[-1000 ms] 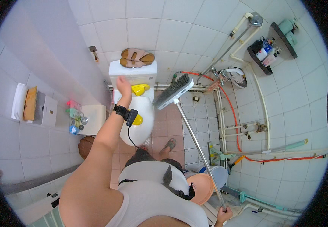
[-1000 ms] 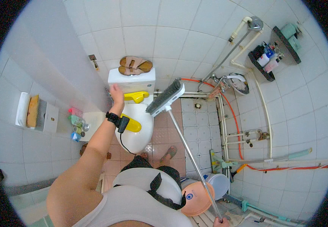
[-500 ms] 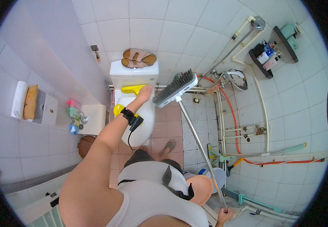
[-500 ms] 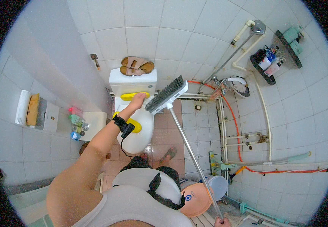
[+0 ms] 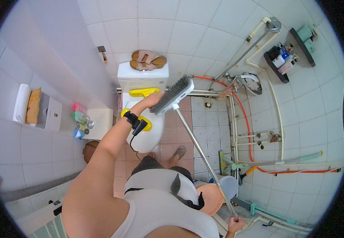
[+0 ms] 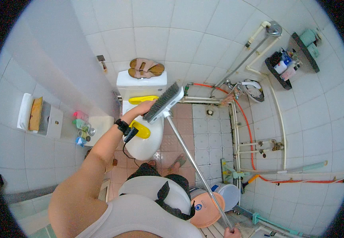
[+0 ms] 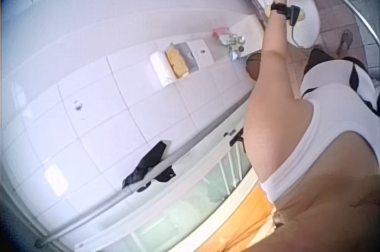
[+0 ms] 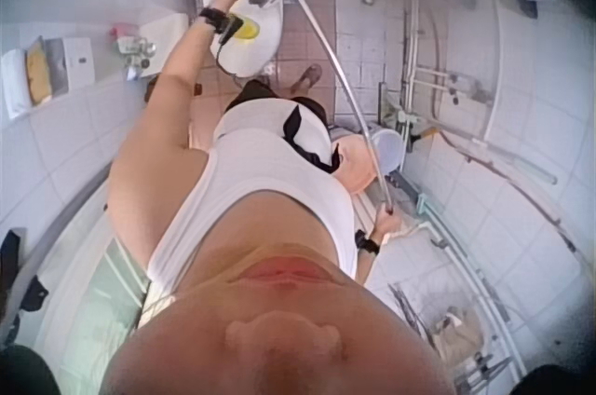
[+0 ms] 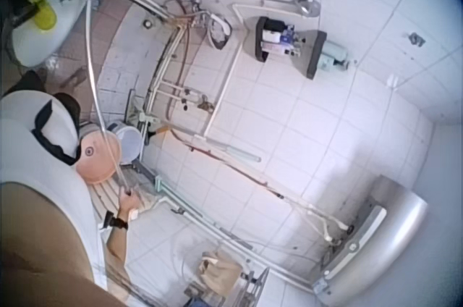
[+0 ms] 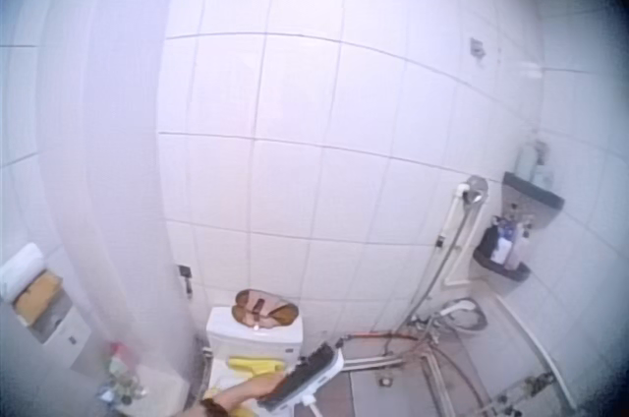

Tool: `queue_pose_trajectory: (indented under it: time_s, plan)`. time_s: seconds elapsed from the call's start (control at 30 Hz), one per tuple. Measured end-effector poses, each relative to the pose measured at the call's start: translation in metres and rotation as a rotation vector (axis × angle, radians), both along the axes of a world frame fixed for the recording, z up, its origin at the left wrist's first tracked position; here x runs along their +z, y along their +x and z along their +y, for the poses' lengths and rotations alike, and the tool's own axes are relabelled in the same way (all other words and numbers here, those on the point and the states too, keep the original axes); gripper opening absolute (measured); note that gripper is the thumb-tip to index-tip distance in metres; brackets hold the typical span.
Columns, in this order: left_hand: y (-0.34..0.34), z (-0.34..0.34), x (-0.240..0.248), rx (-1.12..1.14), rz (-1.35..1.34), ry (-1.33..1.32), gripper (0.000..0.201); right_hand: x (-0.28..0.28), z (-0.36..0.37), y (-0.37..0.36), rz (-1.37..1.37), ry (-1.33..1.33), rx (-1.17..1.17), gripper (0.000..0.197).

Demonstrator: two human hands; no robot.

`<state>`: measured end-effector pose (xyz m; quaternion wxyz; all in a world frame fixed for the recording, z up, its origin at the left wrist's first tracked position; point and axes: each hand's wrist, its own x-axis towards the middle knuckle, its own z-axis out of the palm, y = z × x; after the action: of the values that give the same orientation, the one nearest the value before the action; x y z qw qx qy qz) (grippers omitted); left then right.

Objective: The person fills a basin with water from a tap, pours the water into buckets, uses a squeegee on the bathroom floor, and then wipes their hands with paper towels before picking up footwear.

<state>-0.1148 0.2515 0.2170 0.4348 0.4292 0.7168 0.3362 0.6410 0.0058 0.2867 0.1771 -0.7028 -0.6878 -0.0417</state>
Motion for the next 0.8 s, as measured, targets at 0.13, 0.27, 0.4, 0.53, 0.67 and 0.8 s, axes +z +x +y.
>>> queue_pose_trajectory:
  time_s: [0.13, 0.27, 0.4, 0.53, 0.67, 0.8]
  plan:
    - [0.009, -0.003, -0.017, -0.044, 0.372, 0.248, 0.046, 0.007, 0.002, -0.002, 0.013, -0.043, -0.037, 0.027]
    - [-0.021, 0.006, -0.038, 0.345, 0.072, 0.151, 0.040, 0.001, -0.004, 0.007, 0.014, -0.055, -0.050, 0.027]
    - [-0.061, -0.004, -0.042, 0.859, -0.330, 0.199, 0.035, 0.007, -0.009, -0.006, 0.078, -0.040, -0.034, 0.027]
    - [-0.090, -0.024, -0.054, 1.344, 0.022, 0.447, 0.038, 0.003, -0.012, 0.004, 0.060, -0.056, -0.054, 0.026]
    - [-0.070, -0.022, -0.062, 1.019, 0.187, 0.336, 0.034, -0.003, -0.007, 0.006, -0.029, -0.036, -0.071, 0.025]
    - [-0.004, -0.005, 0.008, 0.439, -0.550, 0.165, 0.025, 0.001, -0.011, -0.002, 0.008, -0.036, -0.084, 0.026]
